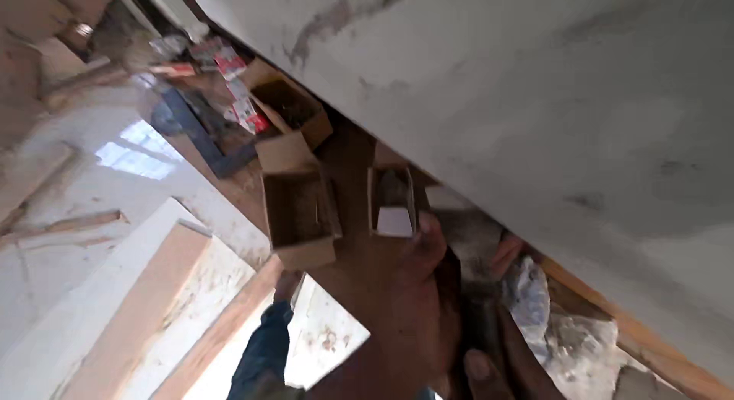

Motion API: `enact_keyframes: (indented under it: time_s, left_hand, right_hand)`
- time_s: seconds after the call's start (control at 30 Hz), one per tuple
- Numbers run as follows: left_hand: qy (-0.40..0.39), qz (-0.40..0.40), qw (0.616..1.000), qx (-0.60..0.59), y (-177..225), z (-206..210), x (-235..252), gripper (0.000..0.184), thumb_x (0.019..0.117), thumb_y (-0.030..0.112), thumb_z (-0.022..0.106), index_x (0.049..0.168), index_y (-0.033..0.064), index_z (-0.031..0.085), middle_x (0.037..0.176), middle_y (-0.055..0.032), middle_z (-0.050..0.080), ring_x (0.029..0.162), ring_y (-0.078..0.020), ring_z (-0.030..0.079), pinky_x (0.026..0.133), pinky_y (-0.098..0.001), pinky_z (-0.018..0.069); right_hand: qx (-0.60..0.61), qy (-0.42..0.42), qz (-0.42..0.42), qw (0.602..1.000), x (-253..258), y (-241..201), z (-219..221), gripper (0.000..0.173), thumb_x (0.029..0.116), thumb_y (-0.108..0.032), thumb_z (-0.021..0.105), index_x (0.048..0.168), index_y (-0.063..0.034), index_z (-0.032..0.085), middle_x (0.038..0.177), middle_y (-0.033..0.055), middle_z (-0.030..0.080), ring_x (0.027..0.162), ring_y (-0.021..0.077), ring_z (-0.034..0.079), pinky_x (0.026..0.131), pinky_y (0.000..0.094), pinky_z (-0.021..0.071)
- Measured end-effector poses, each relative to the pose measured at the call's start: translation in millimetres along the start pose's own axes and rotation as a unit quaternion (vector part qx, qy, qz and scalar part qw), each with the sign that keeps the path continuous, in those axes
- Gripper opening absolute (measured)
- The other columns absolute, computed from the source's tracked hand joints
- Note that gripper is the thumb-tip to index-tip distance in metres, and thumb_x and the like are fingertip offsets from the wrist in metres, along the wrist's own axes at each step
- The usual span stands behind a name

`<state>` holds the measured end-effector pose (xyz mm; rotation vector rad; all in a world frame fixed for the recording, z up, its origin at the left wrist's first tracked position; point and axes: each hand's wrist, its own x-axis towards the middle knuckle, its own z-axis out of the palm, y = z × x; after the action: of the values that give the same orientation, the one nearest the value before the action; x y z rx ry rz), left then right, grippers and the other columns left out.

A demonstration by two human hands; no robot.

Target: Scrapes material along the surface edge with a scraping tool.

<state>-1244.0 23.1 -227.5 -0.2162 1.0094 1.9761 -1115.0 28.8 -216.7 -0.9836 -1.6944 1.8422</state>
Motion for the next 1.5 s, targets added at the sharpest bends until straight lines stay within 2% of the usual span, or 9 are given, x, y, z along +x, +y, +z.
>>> enact_keyframes:
  time_s: [0.07,0.2,0.5,0.6,0.67,0.8,0.93,1.37,1.5]
  left_hand:
    - [-0.050,-0.008,0.997,-0.056,-4.3,-6.8,1.0,0.047,0.1111,0.043,0.030,0.139,0.0130,0.053,0.127,-0.0096,0.067,0.120,-0.0225,0.065,0.103,-0.0424,0.0550]
    - [0.043,0.041,0.996,0.064,-0.6,-6.5,6.2,0.041,0.1114,0.037,0.033,0.135,0.0126,0.056,0.114,-0.0040,0.067,0.105,-0.0128,0.066,0.089,-0.0338,0.0575]
    - [-0.020,0.005,0.998,-0.054,4.3,-11.5,8.2,0.042,0.1112,0.037,0.033,0.133,0.0114,0.057,0.122,-0.0095,0.070,0.116,-0.0219,0.069,0.099,-0.0420,0.0581]
    - [0.030,0.029,0.999,0.024,10.9,-10.6,19.2,0.042,0.1119,0.036,0.030,0.129,0.0112,0.059,0.114,-0.0069,0.069,0.106,-0.0183,0.069,0.090,-0.0393,0.0599]
    - [-0.017,0.010,1.000,0.001,4.7,-18.0,13.2,0.050,0.1126,0.040,0.024,0.146,0.0116,0.047,0.133,-0.0095,0.063,0.122,-0.0235,0.064,0.102,-0.0449,0.0561]
    - [0.049,0.042,0.998,0.020,12.2,-11.4,20.7,0.037,0.1120,0.029,0.030,0.124,0.0103,0.059,0.105,-0.0060,0.069,0.098,-0.0158,0.070,0.083,-0.0347,0.0606]
    - [-0.012,-0.014,0.998,-0.057,12.6,-16.6,14.5,0.046,0.1122,0.039,0.026,0.140,0.0130,0.052,0.127,-0.0089,0.066,0.120,-0.0224,0.065,0.101,-0.0428,0.0561]
    - [-0.047,0.008,0.999,-0.010,17.6,-30.5,19.1,0.049,0.1125,0.040,0.022,0.139,0.0126,0.054,0.128,-0.0061,0.066,0.123,-0.0170,0.063,0.101,-0.0386,0.0558]
    - [-0.051,0.005,0.999,-0.012,19.2,-35.6,22.2,0.050,0.1121,0.043,0.024,0.146,0.0129,0.046,0.136,-0.0114,0.062,0.127,-0.0271,0.062,0.105,-0.0470,0.0542]
  right_hand:
    - [0.000,-0.004,0.009,1.000,-0.2,0.7,-1.7,0.062,0.1052,-0.026,0.056,0.145,0.0173,0.039,0.093,-0.0003,0.069,0.061,0.0006,0.060,0.051,0.0222,0.0555]
    - [0.005,0.001,-0.003,1.000,5.0,3.6,5.4,0.058,0.1057,-0.024,0.057,0.146,0.0143,0.041,0.095,0.0020,0.071,0.060,0.0032,0.061,0.049,0.0245,0.0570]
    - [0.011,0.007,0.008,1.000,4.3,5.2,9.4,0.057,0.1042,-0.023,0.059,0.146,0.0131,0.043,0.093,0.0000,0.070,0.061,0.0010,0.060,0.050,0.0219,0.0552]
    - [0.006,0.021,-0.008,1.000,14.9,4.2,18.7,0.055,0.1042,-0.022,0.059,0.144,0.0139,0.045,0.091,0.0003,0.070,0.060,0.0010,0.060,0.049,0.0217,0.0547]
    - [-0.010,0.006,0.006,1.000,6.7,5.4,11.4,0.057,0.1052,-0.025,0.057,0.147,0.0112,0.043,0.090,0.0002,0.069,0.061,0.0019,0.060,0.050,0.0226,0.0557]
    - [-0.005,0.015,-0.009,1.000,14.9,3.2,21.1,0.055,0.1054,-0.022,0.057,0.145,0.0136,0.044,0.092,0.0002,0.070,0.061,0.0011,0.061,0.050,0.0226,0.0564]
    - [-0.014,0.000,-0.003,1.000,9.0,5.7,20.1,0.058,0.1059,-0.025,0.055,0.146,0.0145,0.040,0.091,0.0008,0.069,0.060,0.0007,0.060,0.050,0.0220,0.0555]
    - [-0.001,0.003,0.013,1.000,8.1,5.9,32.6,0.060,0.1061,-0.027,0.055,0.147,0.0133,0.039,0.088,0.0007,0.068,0.059,0.0022,0.059,0.049,0.0227,0.0550]
    - [-0.006,0.029,0.002,1.000,9.1,7.7,42.2,0.056,0.1056,-0.026,0.057,0.146,0.0108,0.044,0.088,0.0021,0.069,0.058,0.0034,0.060,0.048,0.0237,0.0558]
